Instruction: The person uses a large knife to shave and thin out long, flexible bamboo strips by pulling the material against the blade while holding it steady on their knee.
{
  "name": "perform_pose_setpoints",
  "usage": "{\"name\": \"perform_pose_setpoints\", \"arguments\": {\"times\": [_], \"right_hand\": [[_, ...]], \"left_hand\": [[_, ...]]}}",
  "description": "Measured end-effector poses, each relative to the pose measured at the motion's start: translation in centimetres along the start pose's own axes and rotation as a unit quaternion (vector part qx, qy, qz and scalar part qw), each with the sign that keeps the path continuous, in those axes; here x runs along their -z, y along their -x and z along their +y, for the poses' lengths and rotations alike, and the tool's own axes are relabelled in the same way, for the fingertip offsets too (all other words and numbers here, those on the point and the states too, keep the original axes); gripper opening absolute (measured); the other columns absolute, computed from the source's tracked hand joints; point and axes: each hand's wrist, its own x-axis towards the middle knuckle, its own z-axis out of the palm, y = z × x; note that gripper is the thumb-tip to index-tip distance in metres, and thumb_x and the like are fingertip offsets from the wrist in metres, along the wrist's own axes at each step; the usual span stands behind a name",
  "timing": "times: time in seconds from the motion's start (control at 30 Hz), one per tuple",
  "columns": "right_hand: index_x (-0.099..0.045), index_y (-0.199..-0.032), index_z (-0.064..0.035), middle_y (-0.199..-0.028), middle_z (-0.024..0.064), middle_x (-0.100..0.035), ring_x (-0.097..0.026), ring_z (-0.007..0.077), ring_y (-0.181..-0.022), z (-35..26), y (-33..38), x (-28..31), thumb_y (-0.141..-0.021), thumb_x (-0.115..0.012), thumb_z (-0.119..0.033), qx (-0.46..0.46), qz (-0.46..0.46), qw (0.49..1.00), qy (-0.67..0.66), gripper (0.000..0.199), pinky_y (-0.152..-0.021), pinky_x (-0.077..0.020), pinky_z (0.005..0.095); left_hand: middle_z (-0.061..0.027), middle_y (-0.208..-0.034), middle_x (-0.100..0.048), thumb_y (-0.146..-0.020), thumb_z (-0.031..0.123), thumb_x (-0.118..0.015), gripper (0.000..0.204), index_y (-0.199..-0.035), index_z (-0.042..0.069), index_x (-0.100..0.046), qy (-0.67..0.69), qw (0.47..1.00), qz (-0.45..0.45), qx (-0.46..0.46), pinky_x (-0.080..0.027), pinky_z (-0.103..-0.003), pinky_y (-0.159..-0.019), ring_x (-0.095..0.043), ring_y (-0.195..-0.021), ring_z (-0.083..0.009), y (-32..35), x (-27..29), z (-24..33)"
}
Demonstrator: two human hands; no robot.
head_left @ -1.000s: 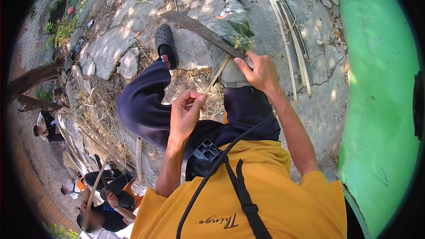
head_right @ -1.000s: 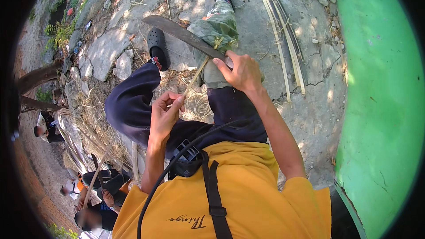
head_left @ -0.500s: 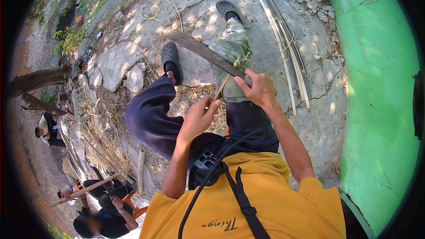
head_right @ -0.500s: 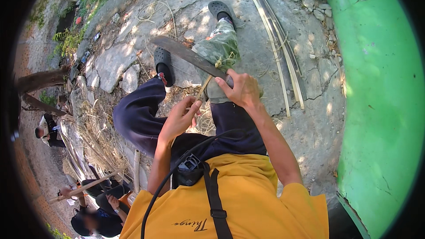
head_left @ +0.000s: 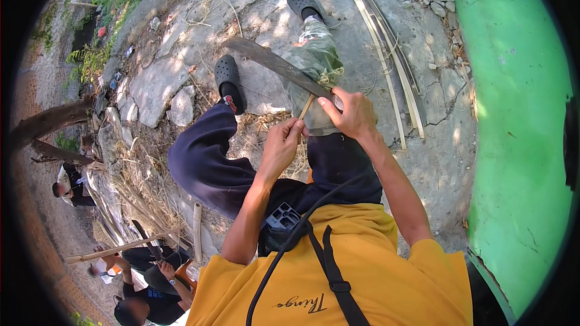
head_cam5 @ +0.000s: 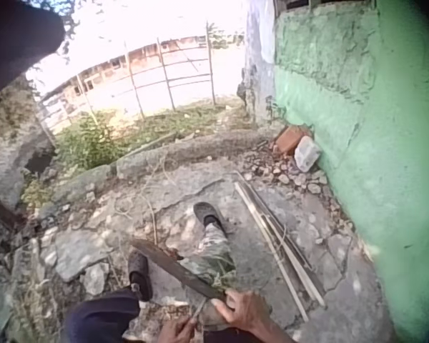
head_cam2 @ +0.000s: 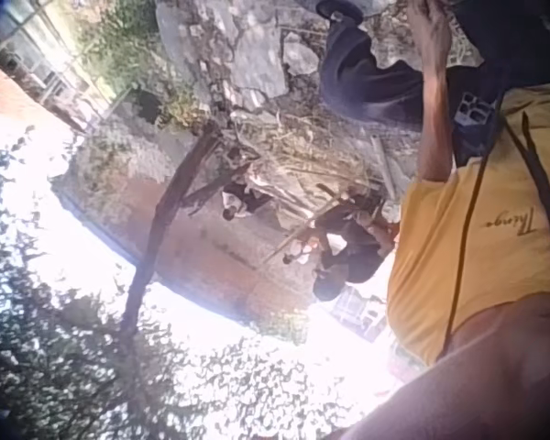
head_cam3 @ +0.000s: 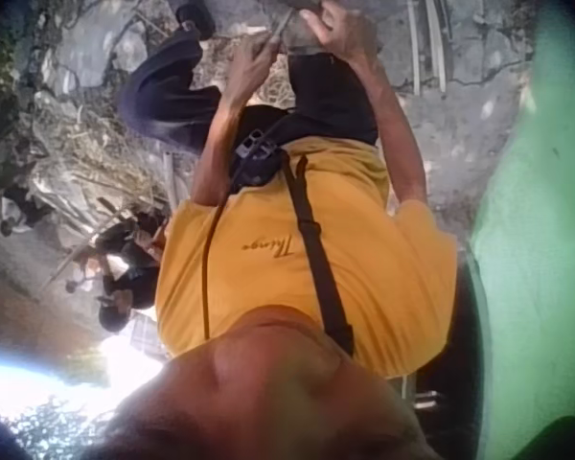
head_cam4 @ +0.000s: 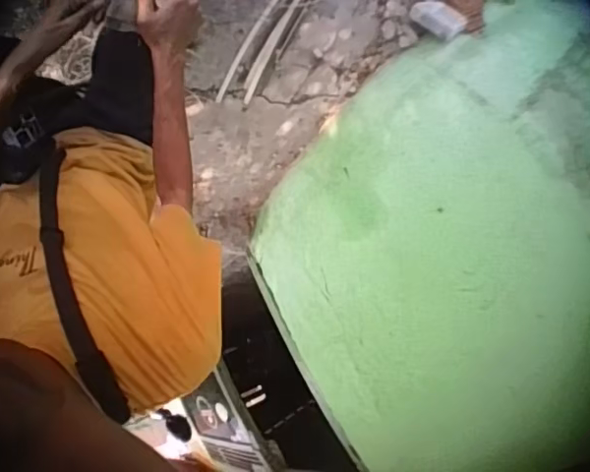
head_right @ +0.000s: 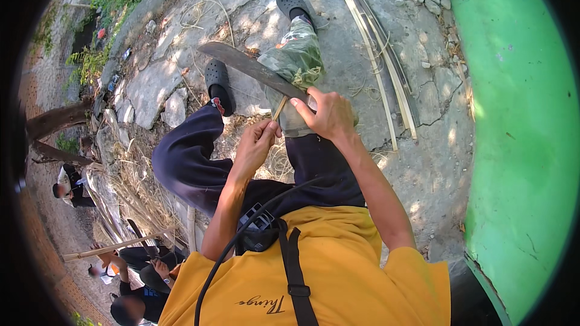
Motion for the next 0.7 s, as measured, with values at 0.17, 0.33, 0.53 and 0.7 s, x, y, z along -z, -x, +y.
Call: {"name": "perform_pose_setpoints", "arguments": {"times": [0.17,0.33,0.53,0.7], "right_hand": [[-0.073,-0.095,-0.0060,-0.068,0.0221,-0.069,-0.071,0.0453,-0.067,-0.4,0.3,-1.0,-0.095,-0.071,-0.053,0.004,-0.006,1.000,0.025,0.047,-0.059,-0.0544,0.0535],[-0.073,-0.093,-0.0054,-0.067,0.0215,-0.069,-0.071,0.0455,-0.066,0.1,0.1,-0.9,-0.095,-0.071,-0.053,0.022,0.007,0.999,0.030,0.048,-0.060,-0.0547,0.0534],[-0.071,-0.090,-0.0048,-0.069,0.0209,-0.070,-0.071,0.0454,-0.068,-1.0,0.8,-0.4,-0.097,-0.070,-0.054,-0.015,0.000,1.000,0.023,0.050,-0.061,-0.0546,0.0535],[-0.068,-0.085,-0.0038,-0.062,0.0183,-0.064,-0.064,0.0432,-0.059,0.2,1.0,0.0,-0.098,-0.069,-0.053,-0.037,0.002,0.999,0.004,0.051,-0.056,-0.0461,0.0507]], "left_hand": [[0.0088,-0.066,-0.038,-0.115,0.025,-0.052,0.036,-0.087,0.005,-0.064,0.006,0.999,-0.009,0.033,-0.025,-0.026,-0.055,-0.033,-0.061,-0.0025,1.0,0.5,-0.3],[0.0095,-0.064,-0.038,-0.115,0.025,-0.052,0.036,-0.088,0.006,-0.065,-0.022,1.000,0.016,-0.008,-0.024,-0.026,-0.054,-0.033,-0.060,-0.0019,0.8,-0.5,-0.3],[0.0079,-0.064,-0.038,-0.114,0.024,-0.055,0.035,-0.089,0.003,-0.068,-0.036,0.999,0.029,0.017,-0.025,-0.028,-0.054,-0.034,-0.060,-0.0035,3.1,0.7,-0.7],[0.0055,-0.065,-0.038,-0.112,0.024,-0.056,0.034,-0.091,0.001,-0.069,-0.091,0.996,0.014,0.002,-0.028,-0.031,-0.056,-0.035,-0.062,-0.0062,2.3,1.4,0.9]]}}
